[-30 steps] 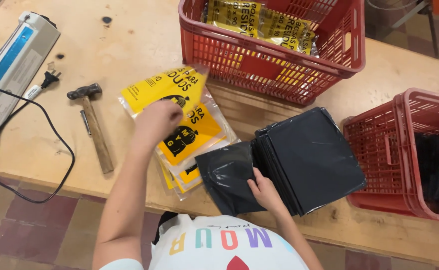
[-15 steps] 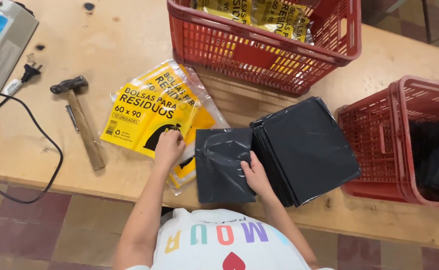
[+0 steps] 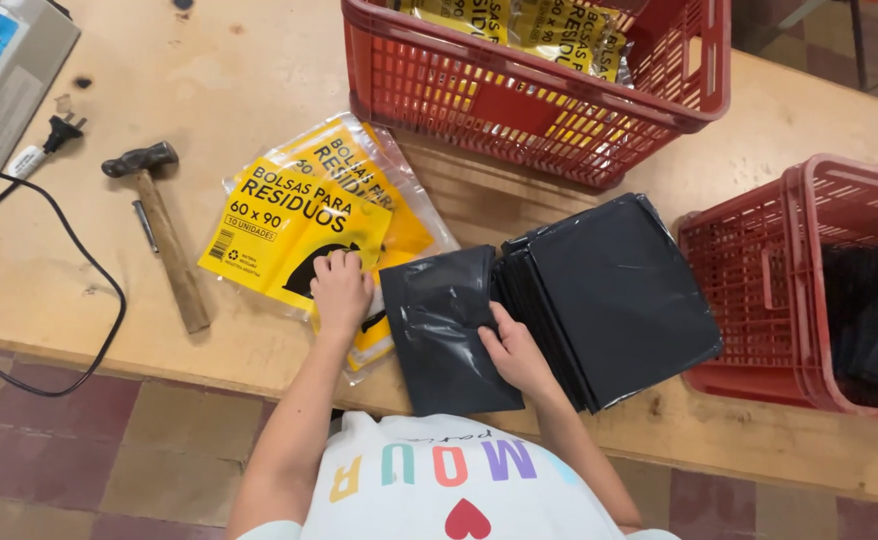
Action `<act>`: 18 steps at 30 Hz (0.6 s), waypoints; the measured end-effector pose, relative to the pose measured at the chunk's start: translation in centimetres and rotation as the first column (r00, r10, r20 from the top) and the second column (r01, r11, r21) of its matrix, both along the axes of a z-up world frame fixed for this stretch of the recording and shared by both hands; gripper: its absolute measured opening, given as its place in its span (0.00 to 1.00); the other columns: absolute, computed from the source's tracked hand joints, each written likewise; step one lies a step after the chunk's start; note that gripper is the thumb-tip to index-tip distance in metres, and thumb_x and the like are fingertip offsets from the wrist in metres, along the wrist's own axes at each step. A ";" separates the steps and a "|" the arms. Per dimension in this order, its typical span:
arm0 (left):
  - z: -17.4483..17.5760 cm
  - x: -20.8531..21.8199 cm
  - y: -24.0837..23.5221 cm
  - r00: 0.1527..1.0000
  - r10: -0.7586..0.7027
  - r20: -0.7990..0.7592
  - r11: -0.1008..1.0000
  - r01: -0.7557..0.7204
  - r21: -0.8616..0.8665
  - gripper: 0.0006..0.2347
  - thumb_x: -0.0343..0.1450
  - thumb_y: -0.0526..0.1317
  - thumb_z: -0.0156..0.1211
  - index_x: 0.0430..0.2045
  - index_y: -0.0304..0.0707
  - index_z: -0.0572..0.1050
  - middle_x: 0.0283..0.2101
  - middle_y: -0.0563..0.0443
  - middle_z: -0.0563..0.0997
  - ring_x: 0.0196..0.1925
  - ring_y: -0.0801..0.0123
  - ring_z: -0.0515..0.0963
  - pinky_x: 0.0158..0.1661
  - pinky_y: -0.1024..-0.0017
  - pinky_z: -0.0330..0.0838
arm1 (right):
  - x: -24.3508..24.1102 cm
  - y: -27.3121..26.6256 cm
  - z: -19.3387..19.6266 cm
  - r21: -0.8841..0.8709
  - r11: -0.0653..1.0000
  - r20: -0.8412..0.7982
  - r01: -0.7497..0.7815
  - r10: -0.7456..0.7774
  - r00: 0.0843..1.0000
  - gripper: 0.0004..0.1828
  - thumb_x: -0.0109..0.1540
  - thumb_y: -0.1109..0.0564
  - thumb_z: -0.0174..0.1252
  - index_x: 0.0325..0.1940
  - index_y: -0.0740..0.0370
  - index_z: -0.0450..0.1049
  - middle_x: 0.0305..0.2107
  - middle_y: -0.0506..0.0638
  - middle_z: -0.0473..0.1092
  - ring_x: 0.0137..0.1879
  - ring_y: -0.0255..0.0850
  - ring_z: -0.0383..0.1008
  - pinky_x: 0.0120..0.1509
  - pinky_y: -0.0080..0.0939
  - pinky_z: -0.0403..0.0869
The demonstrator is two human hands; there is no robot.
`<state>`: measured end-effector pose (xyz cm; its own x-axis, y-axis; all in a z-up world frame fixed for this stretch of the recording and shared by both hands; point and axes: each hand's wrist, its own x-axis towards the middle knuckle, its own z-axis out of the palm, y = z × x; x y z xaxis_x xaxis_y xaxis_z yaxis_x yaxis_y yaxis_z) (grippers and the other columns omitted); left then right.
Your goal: Packaging stacks of black plastic bags into yellow plastic sleeves and sorting them into crates.
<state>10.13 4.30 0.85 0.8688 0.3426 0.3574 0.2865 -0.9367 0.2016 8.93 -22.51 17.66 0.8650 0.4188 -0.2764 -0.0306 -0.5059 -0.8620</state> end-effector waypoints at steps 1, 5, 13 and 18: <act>-0.2 0.0 0.0 1.000 -0.002 -0.001 1.000 0.002 0.000 0.09 0.61 0.41 0.62 0.27 0.48 0.67 0.33 0.56 0.66 0.46 0.61 0.71 0.32 0.64 0.78 | 0.0 0.1 0.3 0.000 1.000 -0.001 0.002 -0.002 1.000 0.28 0.66 0.61 0.49 0.71 0.71 0.58 0.58 0.67 0.68 0.67 0.54 0.65 0.69 0.57 0.66; -2.0 0.3 0.3 0.991 -0.102 0.082 0.993 0.107 -0.057 0.05 0.64 0.36 0.58 0.25 0.45 0.68 0.33 0.55 0.70 0.50 0.60 0.74 0.38 0.69 0.78 | 0.2 0.8 0.9 0.029 1.000 0.007 -0.006 0.005 1.000 0.29 0.66 0.61 0.50 0.70 0.76 0.56 0.58 0.71 0.67 0.67 0.57 0.64 0.69 0.59 0.66; -0.6 -0.4 0.6 0.974 -0.222 0.053 0.875 0.223 -0.429 0.04 0.71 0.34 0.55 0.33 0.36 0.67 0.46 0.39 0.76 0.60 0.50 0.73 0.60 0.59 0.68 | 4.0 0.5 -10.7 0.152 0.985 0.023 -0.087 0.084 0.996 0.28 0.66 0.63 0.51 0.69 0.77 0.58 0.61 0.73 0.64 0.70 0.57 0.60 0.73 0.60 0.59; 0.2 -0.2 1.1 0.954 -0.291 -0.066 0.878 0.240 -0.413 0.04 0.73 0.31 0.50 0.39 0.34 0.70 0.52 0.40 0.77 0.66 0.53 0.70 0.65 0.58 0.63 | 5.8 3.3 -16.0 0.281 0.938 -0.155 -0.204 0.255 0.955 0.28 0.65 0.65 0.51 0.71 0.69 0.61 0.63 0.67 0.63 0.73 0.57 0.56 0.76 0.60 0.55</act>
<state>9.91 5.39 1.03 0.9750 0.1831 0.1256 0.0848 -0.8300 0.5513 14.77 -19.22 1.69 0.6800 0.6782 -0.2785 -0.1129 -0.2784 -0.9538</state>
